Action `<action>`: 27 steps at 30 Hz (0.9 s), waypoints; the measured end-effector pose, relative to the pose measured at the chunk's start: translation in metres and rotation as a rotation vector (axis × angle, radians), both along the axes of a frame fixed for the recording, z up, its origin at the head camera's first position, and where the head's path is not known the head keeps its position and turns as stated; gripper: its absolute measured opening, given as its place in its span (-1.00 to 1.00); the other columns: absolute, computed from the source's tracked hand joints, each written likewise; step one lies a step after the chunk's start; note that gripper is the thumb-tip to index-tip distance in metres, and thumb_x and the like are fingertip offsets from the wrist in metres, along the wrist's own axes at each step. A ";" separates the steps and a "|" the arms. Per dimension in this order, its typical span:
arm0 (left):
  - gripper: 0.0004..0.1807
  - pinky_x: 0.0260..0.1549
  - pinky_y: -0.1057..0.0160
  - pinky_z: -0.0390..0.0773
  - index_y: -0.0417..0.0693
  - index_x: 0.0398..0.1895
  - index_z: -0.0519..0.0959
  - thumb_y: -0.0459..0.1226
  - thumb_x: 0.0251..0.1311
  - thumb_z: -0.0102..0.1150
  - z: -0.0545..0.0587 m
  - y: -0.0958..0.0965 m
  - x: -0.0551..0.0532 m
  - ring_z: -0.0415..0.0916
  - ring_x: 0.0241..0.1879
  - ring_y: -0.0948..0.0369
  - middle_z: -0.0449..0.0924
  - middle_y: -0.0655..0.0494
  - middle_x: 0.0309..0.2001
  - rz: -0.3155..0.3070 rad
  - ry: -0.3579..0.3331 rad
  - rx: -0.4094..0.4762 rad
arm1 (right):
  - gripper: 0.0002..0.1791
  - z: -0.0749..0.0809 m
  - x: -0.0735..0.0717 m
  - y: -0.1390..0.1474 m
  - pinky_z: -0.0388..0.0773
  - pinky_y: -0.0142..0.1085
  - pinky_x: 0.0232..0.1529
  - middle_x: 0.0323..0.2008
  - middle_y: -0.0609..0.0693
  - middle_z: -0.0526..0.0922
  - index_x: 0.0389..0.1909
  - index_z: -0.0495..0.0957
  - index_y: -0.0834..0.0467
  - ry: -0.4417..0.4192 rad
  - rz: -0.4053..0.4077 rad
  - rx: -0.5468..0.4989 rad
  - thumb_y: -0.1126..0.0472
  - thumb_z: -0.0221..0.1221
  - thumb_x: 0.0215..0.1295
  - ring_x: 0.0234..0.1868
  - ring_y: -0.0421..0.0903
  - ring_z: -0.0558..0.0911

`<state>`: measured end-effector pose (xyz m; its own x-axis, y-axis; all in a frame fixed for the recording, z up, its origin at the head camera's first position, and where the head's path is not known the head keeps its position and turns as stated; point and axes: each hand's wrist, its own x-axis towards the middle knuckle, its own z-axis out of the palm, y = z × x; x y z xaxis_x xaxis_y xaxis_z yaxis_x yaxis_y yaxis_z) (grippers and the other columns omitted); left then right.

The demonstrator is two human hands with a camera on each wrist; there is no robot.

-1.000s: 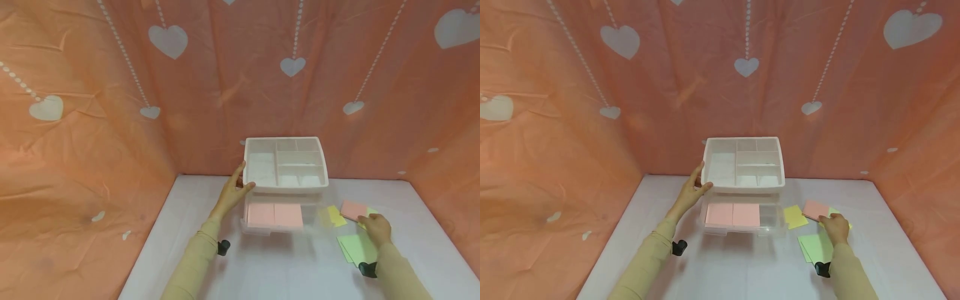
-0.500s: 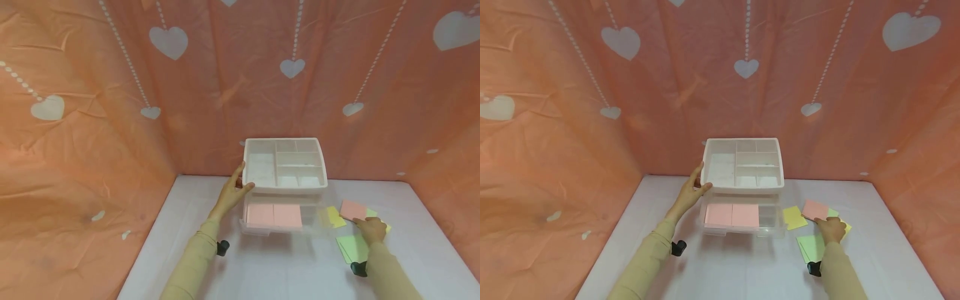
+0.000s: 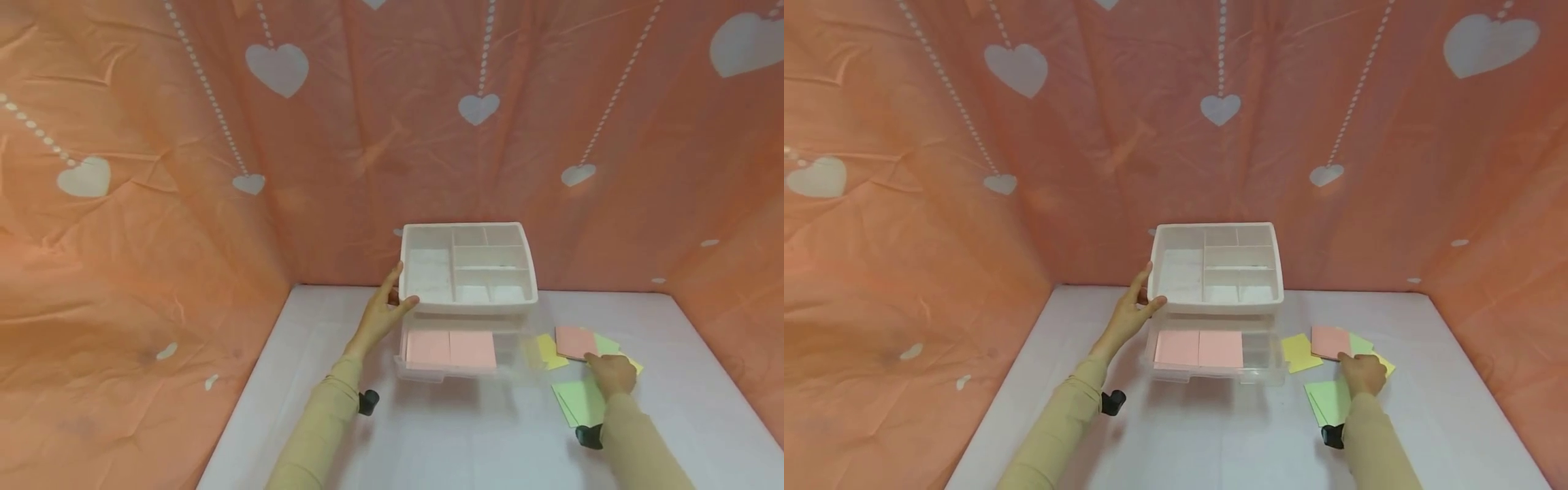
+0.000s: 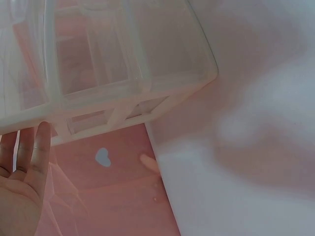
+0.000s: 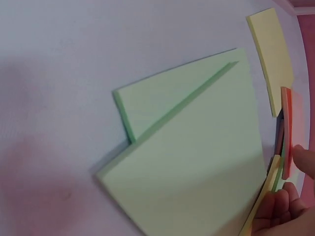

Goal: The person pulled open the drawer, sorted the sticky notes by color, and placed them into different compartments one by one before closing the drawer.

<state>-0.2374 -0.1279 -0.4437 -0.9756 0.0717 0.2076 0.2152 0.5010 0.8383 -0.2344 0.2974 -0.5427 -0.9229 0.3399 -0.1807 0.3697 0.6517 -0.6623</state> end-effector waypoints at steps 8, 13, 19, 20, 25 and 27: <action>-0.19 -0.02 0.02 0.46 0.69 0.37 -0.09 0.09 0.14 0.15 0.000 0.001 0.000 0.49 -0.19 0.18 0.54 0.05 -0.28 0.004 0.001 -0.004 | -0.34 0.006 0.003 -0.007 0.19 0.16 0.04 0.05 0.52 0.38 0.04 0.36 0.59 -0.067 0.007 0.027 0.00 -0.04 0.30 0.04 0.43 0.25; -0.20 -0.05 0.04 0.47 0.72 0.36 -0.10 0.10 0.16 0.14 0.001 0.002 -0.002 0.48 -0.17 0.17 0.53 0.04 -0.22 -0.004 -0.016 0.006 | -0.38 0.006 0.003 -0.004 0.17 0.16 0.10 0.09 0.50 0.37 0.06 0.36 0.57 -0.080 0.001 0.002 0.03 -0.08 0.32 0.08 0.44 0.25; -0.20 -0.11 0.10 0.49 0.72 0.36 -0.08 0.02 0.18 0.15 0.002 0.003 -0.002 0.48 -0.18 0.15 0.50 0.00 -0.15 0.009 -0.016 0.004 | -0.45 0.008 0.005 -0.002 0.21 0.12 0.19 0.08 0.44 0.42 0.04 0.37 0.55 -0.040 -0.025 -0.069 0.10 -0.08 0.32 0.11 0.41 0.34; -0.20 -0.12 0.10 0.49 0.72 0.36 -0.08 0.02 0.18 0.15 0.002 0.003 -0.002 0.48 -0.18 0.15 0.50 0.00 -0.14 0.012 -0.018 0.003 | -0.46 0.009 0.006 -0.002 0.22 0.11 0.19 0.08 0.44 0.43 0.04 0.36 0.55 -0.034 -0.030 -0.093 0.11 -0.08 0.32 0.10 0.40 0.35; -0.20 -0.09 0.10 0.49 0.70 0.37 -0.08 0.05 0.17 0.15 0.002 0.002 -0.002 0.48 -0.19 0.16 0.52 0.01 -0.17 0.013 -0.014 -0.004 | -0.46 0.010 0.008 0.000 0.21 0.09 0.21 0.10 0.44 0.41 0.06 0.36 0.56 -0.011 -0.038 -0.168 0.13 -0.06 0.33 0.12 0.39 0.34; -0.20 -0.09 0.09 0.49 0.69 0.37 -0.08 0.06 0.17 0.15 0.002 0.002 -0.002 0.48 -0.19 0.16 0.52 0.01 -0.19 0.011 -0.010 -0.005 | -0.47 0.011 0.008 0.000 0.20 0.09 0.20 0.11 0.45 0.39 0.05 0.37 0.56 -0.003 -0.039 -0.176 0.14 -0.06 0.33 0.13 0.38 0.33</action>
